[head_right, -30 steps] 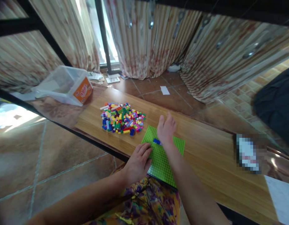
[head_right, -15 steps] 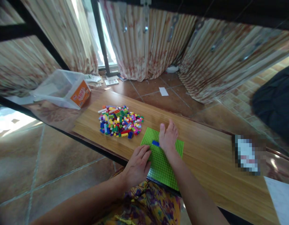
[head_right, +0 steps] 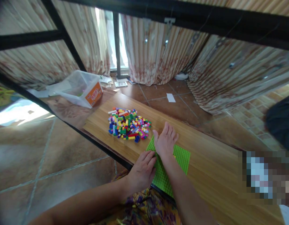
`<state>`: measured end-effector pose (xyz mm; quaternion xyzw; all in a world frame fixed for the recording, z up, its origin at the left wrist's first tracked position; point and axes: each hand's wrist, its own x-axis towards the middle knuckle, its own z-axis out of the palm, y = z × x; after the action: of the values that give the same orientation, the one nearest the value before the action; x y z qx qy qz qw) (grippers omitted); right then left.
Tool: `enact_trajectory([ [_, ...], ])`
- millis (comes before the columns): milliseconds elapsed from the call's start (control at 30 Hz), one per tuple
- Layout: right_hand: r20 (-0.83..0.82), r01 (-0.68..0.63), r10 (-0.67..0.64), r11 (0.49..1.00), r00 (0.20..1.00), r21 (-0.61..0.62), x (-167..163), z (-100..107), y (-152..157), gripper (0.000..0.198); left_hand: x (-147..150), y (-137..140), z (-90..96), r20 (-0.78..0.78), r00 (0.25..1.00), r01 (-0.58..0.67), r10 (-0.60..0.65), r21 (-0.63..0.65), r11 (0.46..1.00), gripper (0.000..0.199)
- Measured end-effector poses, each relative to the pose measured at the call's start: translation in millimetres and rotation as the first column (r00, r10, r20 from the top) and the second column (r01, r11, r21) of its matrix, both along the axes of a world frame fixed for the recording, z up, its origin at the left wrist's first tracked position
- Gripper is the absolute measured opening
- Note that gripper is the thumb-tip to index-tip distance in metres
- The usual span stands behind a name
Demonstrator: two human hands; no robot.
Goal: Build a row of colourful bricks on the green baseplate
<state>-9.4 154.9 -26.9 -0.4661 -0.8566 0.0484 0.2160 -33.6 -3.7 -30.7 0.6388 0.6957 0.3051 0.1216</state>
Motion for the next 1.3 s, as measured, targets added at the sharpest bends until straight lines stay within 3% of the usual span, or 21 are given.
enact_trajectory([
  [100,0.024,0.004,-0.004,1.0,1.0,-0.019,2,-5,5,0.07,0,0,0.2,-0.004,1.0,-0.009,0.009,0.002,1.0,0.033],
  [233,-0.037,0.043,-0.045,0.998,0.998,-0.034,14,16,22,0.07,-2,-1,2.0,-0.007,1.0,0.007,-0.007,0.037,0.999,0.035],
  [333,-0.094,0.048,-0.044,0.998,0.995,0.041,33,27,28,0.072,-3,-1,1.9,-0.005,1.0,0.02,-0.02,0.047,0.999,0.034],
  [400,-0.091,0.078,-0.071,0.995,0.993,0.067,46,20,27,0.073,-3,1,0.9,-0.002,1.0,0.01,-0.01,0.039,0.999,0.033],
  [567,0.058,0.064,-0.062,0.998,0.996,-0.025,57,-17,24,0.08,-4,11,-2.3,-0.006,1.0,-0.019,0.019,0.032,0.999,0.033],
  [667,0.045,0.051,-0.049,0.998,0.998,-0.044,55,-22,30,0.079,-10,14,-0.1,0.031,1.0,-0.001,0.0,0.054,0.999,0.035],
  [767,-0.051,0.041,-0.043,0.998,0.998,-0.048,57,-16,34,0.076,-27,6,8.1,0.102,0.994,0.034,-0.049,0.144,0.989,0.038],
  [833,-0.133,0.027,-0.033,0.999,0.991,-0.044,61,-11,32,0.076,-47,-3,15.8,0.129,0.991,-0.007,-0.022,0.219,0.976,0.04],
  [933,-0.224,-0.018,0.008,0.999,0.975,-0.042,69,-8,24,0.075,-87,-18,27.2,0.139,0.971,-0.226,0.195,0.264,0.938,0.041],
  [1033,-0.265,-0.06,0.035,0.994,0.964,-0.088,76,-7,13,0.072,-126,-24,33.3,0.068,0.921,-0.39,0.385,0.217,0.895,0.043],
  [1167,-0.294,-0.068,0.013,0.982,0.956,-0.177,81,-6,-4,0.067,-156,-20,30.9,-0.051,0.912,-0.397,0.408,0.148,0.906,0.046],
  [1300,-0.328,-0.092,0.026,0.978,0.944,-0.187,83,-3,-14,0.062,-163,-15,24.8,-0.087,0.92,-0.37,0.383,0.13,0.92,0.039],
])
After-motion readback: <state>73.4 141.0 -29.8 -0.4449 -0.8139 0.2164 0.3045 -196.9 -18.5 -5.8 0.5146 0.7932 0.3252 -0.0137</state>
